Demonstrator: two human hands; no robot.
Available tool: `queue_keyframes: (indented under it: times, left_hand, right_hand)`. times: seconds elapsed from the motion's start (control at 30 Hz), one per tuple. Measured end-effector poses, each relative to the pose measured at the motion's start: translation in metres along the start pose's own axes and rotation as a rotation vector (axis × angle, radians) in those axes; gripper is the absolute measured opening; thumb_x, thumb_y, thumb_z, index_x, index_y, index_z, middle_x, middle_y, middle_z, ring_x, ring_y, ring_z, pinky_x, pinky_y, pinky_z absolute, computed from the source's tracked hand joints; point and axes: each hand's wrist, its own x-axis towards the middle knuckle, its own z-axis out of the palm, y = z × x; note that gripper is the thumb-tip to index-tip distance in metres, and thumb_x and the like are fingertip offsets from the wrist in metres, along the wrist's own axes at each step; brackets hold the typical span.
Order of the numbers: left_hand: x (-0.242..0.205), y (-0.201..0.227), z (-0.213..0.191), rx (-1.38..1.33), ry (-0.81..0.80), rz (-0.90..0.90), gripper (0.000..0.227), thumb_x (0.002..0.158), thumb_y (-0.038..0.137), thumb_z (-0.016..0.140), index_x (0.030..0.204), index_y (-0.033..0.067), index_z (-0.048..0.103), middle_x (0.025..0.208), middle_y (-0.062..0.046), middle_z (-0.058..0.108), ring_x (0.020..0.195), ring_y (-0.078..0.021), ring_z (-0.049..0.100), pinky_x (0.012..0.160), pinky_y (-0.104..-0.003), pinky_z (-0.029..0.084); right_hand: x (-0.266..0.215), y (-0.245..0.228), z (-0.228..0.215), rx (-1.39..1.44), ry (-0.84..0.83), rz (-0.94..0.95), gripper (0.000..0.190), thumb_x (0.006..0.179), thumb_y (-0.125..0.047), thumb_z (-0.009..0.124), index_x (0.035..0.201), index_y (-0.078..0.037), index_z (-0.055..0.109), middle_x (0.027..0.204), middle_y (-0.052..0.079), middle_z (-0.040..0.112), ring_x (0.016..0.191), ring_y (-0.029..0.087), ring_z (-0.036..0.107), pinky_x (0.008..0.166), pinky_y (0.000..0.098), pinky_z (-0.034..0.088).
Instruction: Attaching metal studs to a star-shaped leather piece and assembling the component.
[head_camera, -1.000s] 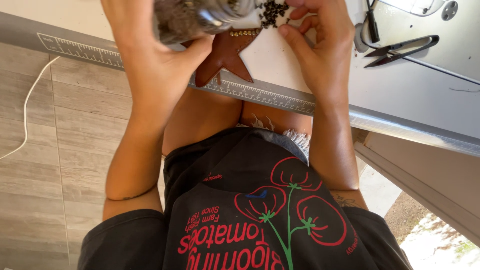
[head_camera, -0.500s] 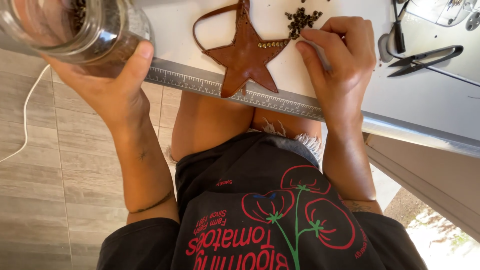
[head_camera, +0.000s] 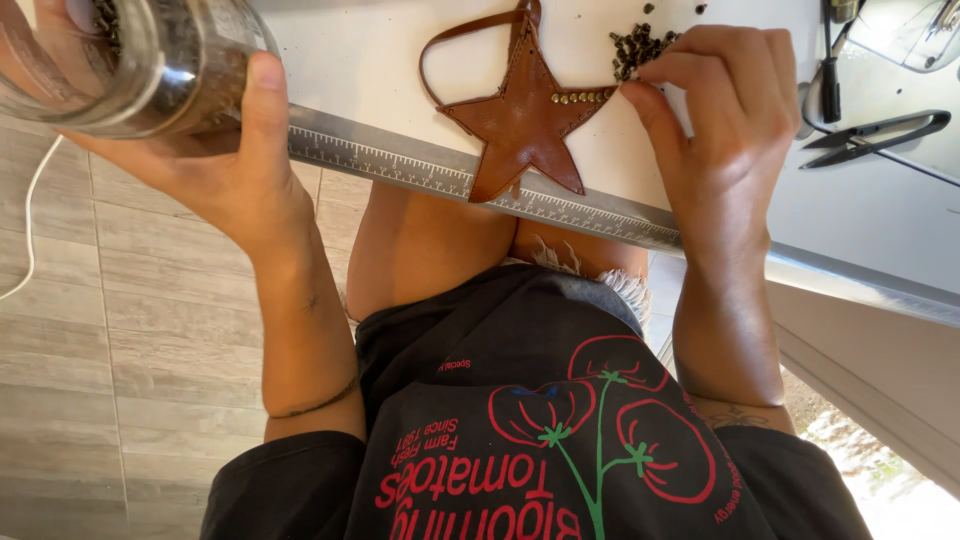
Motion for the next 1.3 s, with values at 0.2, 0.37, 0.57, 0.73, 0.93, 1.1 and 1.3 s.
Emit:
queue_keyframes:
  times: [0.2, 0.37, 0.57, 0.73, 0.93, 1.1, 1.3]
  left_hand:
    - [0.012, -0.011, -0.041, 0.567, -0.168, 0.123, 0.157, 0.069, -0.009, 0.1, 0.181, 0.0112, -0.008, 0.182, -0.018, 0.008, 0.174, -0.0295, 0.021, 0.158, -0.049, 0.023]
    - [0.019, -0.016, -0.075, 1.035, -0.308, 0.224, 0.142, 0.104, 0.034, 0.105, 0.176, 0.0213, -0.017, 0.192, -0.001, -0.004, 0.185, -0.0129, 0.017, 0.169, -0.042, 0.024]
    - [0.026, -0.028, -0.132, 1.282, -0.357, 0.782, 0.116, 0.103, 0.026, 0.081, 0.167, 0.0176, -0.016, 0.179, 0.006, -0.01, 0.178, -0.0228, 0.007, 0.162, -0.051, 0.01]
    - [-0.055, -0.007, -0.068, 1.363, -1.469, 1.148, 0.053, 0.109, 0.052, 0.062, 0.143, 0.0146, 0.047, 0.146, -0.016, 0.045, 0.137, -0.0392, 0.042, 0.115, -0.057, 0.031]
    - [-0.082, -0.032, -0.026, 1.223, -1.723, 0.845, 0.041, 0.113, 0.046, 0.058, 0.124, 0.0115, 0.077, 0.133, -0.004, 0.07, 0.126, -0.0244, 0.065, 0.11, -0.041, 0.045]
    - [-0.083, -0.033, -0.028, 1.225, -1.739, 0.854, 0.042, 0.111, 0.048, 0.061, 0.121, 0.0112, 0.078, 0.133, -0.004, 0.069, 0.126, -0.0249, 0.064, 0.107, -0.038, 0.049]
    - [-0.085, -0.034, -0.028, 1.218, -1.723, 0.858, 0.04, 0.111, 0.047, 0.061, 0.119, 0.0123, 0.078, 0.131, -0.003, 0.07, 0.124, -0.0238, 0.065, 0.106, -0.036, 0.049]
  right_hand:
    - [-0.003, 0.001, -0.003, -0.032, -0.017, 0.005, 0.014, 0.114, 0.009, 0.085, 0.104, 0.007, 0.075, 0.11, 0.019, 0.062, 0.097, 0.037, 0.051, 0.082, 0.0443, 0.042]
    - [0.0, 0.006, -0.002, -0.071, -0.044, -0.061, 0.012, 0.117, 0.004, 0.081, 0.106, 0.007, 0.077, 0.11, 0.017, 0.065, 0.096, 0.035, 0.049, 0.08, 0.0419, 0.044]
    - [0.005, 0.009, -0.004, -0.174, -0.05, -0.163, 0.016, 0.12, -0.003, 0.077, 0.106, 0.003, 0.076, 0.111, 0.014, 0.068, 0.093, 0.032, 0.052, 0.08, 0.0405, 0.044]
    - [0.002, 0.014, -0.004, -0.191, -0.07, -0.182, 0.016, 0.121, -0.008, 0.078, 0.109, 0.002, 0.078, 0.111, 0.01, 0.072, 0.095, 0.031, 0.054, 0.08, 0.0401, 0.043]
    - [0.004, 0.02, -0.006, -0.209, -0.071, -0.203, 0.02, 0.124, -0.013, 0.08, 0.108, -0.002, 0.077, 0.111, 0.009, 0.071, 0.095, 0.03, 0.056, 0.079, 0.0395, 0.041]
    - [0.0, 0.022, -0.005, -0.175, -0.068, -0.193, 0.018, 0.121, -0.006, 0.084, 0.105, -0.002, 0.078, 0.112, 0.01, 0.07, 0.094, 0.031, 0.055, 0.08, 0.0408, 0.042]
    - [0.004, 0.022, -0.007, -0.216, -0.067, -0.236, 0.017, 0.124, -0.012, 0.079, 0.108, -0.006, 0.078, 0.112, 0.007, 0.07, 0.092, 0.028, 0.054, 0.078, 0.0386, 0.04]
